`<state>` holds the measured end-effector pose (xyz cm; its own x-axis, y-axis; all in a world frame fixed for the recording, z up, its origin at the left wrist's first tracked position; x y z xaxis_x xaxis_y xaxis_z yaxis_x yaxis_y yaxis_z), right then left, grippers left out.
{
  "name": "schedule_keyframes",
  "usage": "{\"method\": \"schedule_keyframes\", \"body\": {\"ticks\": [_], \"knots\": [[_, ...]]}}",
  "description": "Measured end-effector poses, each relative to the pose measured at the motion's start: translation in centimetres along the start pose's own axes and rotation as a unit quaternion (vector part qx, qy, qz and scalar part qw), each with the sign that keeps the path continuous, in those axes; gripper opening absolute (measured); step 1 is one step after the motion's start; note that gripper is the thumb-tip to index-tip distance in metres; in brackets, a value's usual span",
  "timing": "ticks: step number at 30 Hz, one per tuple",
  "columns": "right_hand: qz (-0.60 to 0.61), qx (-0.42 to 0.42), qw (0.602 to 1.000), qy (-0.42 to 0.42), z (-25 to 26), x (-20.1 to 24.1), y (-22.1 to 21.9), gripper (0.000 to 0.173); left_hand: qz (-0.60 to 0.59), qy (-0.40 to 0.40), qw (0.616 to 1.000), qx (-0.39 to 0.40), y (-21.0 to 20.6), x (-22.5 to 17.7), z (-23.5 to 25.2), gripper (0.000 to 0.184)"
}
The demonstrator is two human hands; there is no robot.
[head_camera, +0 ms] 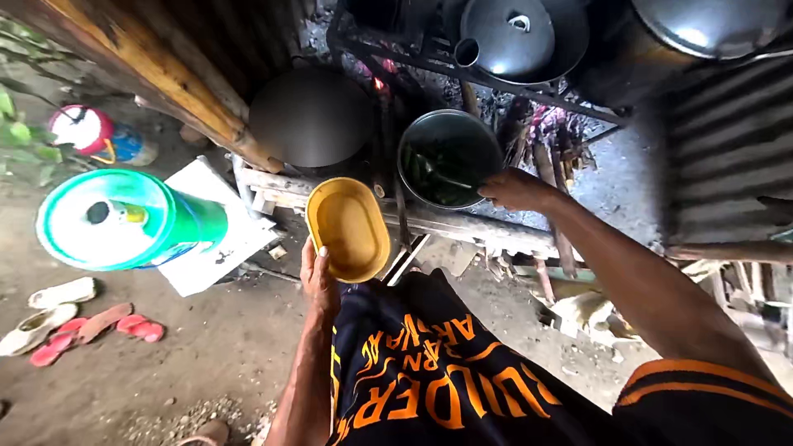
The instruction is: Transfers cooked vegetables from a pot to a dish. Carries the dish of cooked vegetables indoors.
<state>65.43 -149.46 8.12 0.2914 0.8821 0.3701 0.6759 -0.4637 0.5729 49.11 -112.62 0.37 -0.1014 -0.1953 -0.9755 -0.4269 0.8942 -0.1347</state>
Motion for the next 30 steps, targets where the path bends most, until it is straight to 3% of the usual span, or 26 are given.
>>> {"method": "schedule_keyframes", "body": {"ticks": [6, 19, 25, 30], "knots": [[0.088, 0.009, 0.996, 0.028, 1.2, -2.7, -0.2, 0.031, 0.042, 0.034, 0.998, -0.036, -3.1, -1.0, -1.0, 0.056], [0.204, -0.029, 0.978, 0.03, 0.1, -5.6, 0.3, 0.028, 0.129, 0.014, 0.991, 0.025, -6.5, -3.5, 3.1, 0.056], [0.127, -0.098, 0.984, 0.079, -5.2, -4.5, 5.6, 0.028, 0.116, 0.018, 0.993, 0.032, -9.1, -4.0, 3.2, 0.056], [-0.016, -0.125, 0.987, 0.102, -11.3, 1.0, 9.4, 0.027, 0.056, 0.019, 0.997, 0.052, -12.7, -3.6, 2.3, 0.064]]}}
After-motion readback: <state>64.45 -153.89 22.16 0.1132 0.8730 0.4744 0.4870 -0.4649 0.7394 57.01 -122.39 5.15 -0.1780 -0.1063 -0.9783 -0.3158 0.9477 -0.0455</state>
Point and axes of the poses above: each hand's wrist, its own z-axis towards the middle knuckle, its own y-axis out of the back of the hand, x = y × z, the point moved 5 cm from there along z, towards the middle knuckle, and after that the axes turned 6 degrees about -y, right-handed, at the moved point
